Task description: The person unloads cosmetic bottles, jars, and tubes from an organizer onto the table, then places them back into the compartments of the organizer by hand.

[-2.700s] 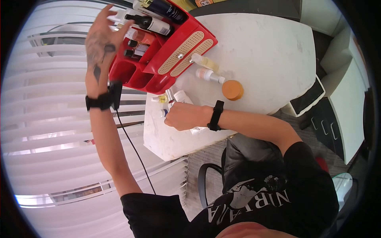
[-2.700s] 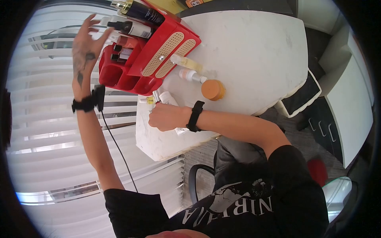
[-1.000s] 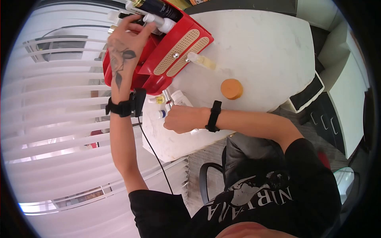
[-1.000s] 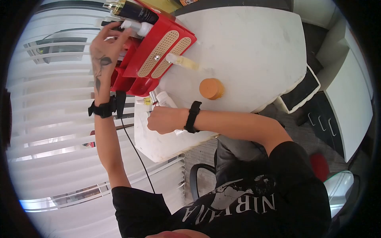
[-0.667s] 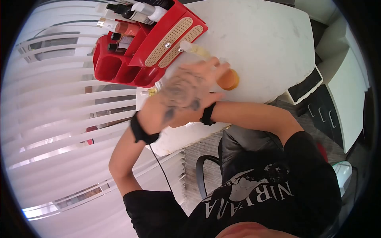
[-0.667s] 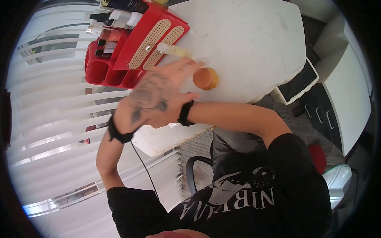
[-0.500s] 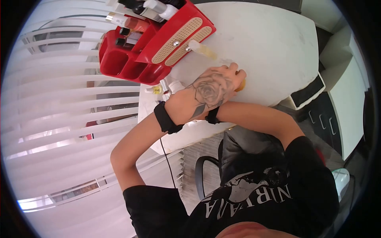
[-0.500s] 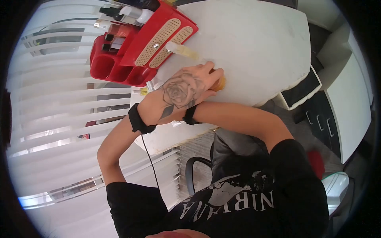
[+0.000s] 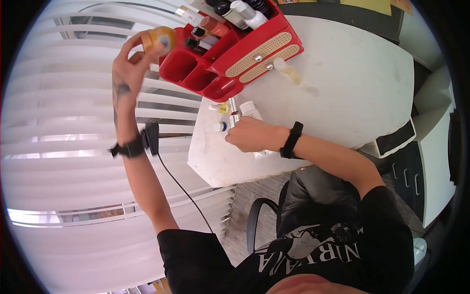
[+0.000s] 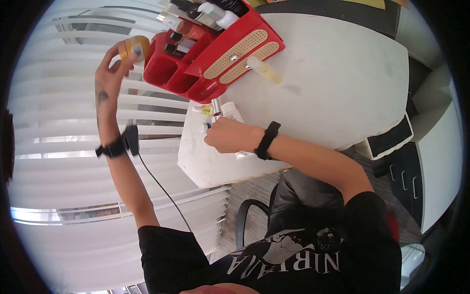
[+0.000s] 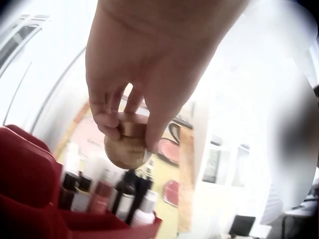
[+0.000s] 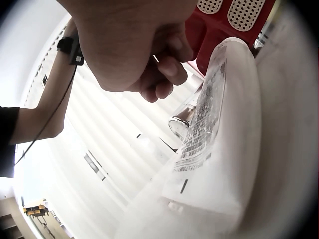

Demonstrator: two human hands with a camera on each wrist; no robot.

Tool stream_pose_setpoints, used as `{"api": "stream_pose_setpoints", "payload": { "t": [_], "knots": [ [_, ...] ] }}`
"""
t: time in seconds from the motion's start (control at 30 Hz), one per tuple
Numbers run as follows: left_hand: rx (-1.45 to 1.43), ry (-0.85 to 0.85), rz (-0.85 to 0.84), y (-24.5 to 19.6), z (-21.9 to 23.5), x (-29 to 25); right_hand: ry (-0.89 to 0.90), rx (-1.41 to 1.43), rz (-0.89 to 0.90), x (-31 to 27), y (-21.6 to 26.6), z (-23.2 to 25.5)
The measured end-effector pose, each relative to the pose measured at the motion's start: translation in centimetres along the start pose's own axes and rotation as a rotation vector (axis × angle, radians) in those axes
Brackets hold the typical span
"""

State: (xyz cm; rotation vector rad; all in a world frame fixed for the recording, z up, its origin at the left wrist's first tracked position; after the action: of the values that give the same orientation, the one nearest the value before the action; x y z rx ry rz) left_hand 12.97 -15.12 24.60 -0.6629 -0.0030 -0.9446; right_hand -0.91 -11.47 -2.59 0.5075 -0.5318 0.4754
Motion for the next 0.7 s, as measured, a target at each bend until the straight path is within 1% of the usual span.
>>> {"api": "stream_pose_setpoints", "payload": {
  "t": [0.03, 0.07, 0.13, 0.17, 0.23, 0.27, 0.33, 0.37, 0.4, 0.47, 0.53, 0.57, 0.6, 0.63, 0.67, 0.7],
  "knots": [
    [0.111, -0.069, -0.043, 1.8, 1.6, 1.4, 0.008, 0.005, -0.009, 0.0, 0.0, -0.2],
    [0.113, -0.082, -0.041, 3.9, 2.1, 2.6, 0.011, 0.001, 0.003, 0.0, 0.2, -0.1],
    [0.247, -0.125, 0.018, 7.6, 2.5, 4.9, 0.059, -0.035, -0.024, -0.1, -0.3, 0.2],
    [0.242, -0.133, 0.012, 8.6, 2.1, 5.6, 0.061, -0.045, -0.021, 0.0, -0.5, 0.4],
    [0.488, -0.019, 0.047, 10.6, 0.1, 7.0, 0.029, -0.022, -0.027, -0.1, -0.9, 0.7],
    [0.484, -0.016, 0.043, 11.9, -0.2, 7.8, 0.029, -0.024, -0.033, -0.1, -1.0, 0.7],
    [0.428, 0.042, 0.128, 15.0, -0.6, 8.9, 0.010, -0.034, -0.015, -0.1, -0.8, 0.6],
    [0.329, 0.065, 0.168, 15.0, -1.0, 8.7, 0.013, -0.033, -0.021, -0.1, -0.9, 0.7],
    [0.325, 0.070, 0.171, 14.7, -1.2, 8.7, 0.014, -0.039, -0.030, -0.1, -1.0, 0.6],
    [0.315, 0.046, 0.294, 15.2, -1.0, 8.3, 0.024, -0.030, -0.037, 0.0, -0.8, 0.7],
    [0.339, 0.021, 0.305, 15.1, -0.8, 7.7, 0.122, -0.075, -0.026, 0.1, -0.8, 0.3],
    [0.284, -0.031, 0.241, 15.1, -0.2, 7.5, 0.135, -0.059, -0.020, 0.0, -0.9, 0.0],
    [0.231, -0.080, 0.180, 15.0, 0.6, 7.1, 0.090, -0.048, -0.034, 0.1, -1.3, 0.2],
    [0.370, -0.208, -0.017, 13.6, 2.0, 6.3, 0.045, -0.038, -0.049, 0.0, -1.6, 0.3],
    [0.554, -0.410, -0.305, 11.1, 2.7, 3.8, 0.055, -0.023, -0.046, 0.1, -1.5, 0.5],
    [0.448, -0.451, -0.213, 9.6, 2.4, 0.6, 0.070, -0.034, -0.094, 0.2, -1.9, 1.0]
  ]
}}
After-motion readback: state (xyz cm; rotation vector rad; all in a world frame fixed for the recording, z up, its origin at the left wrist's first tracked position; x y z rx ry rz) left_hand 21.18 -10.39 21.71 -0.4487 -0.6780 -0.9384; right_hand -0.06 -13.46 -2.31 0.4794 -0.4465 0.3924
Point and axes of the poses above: each hand's wrist, its own x-axis towards the middle knuckle, its own z-axis out of the back of the hand, y = z × x, the point moved 8 cm from there along x, towards the middle knuckle, and after that the axes turned 9 degrees about -x, right-handed, at the moved point
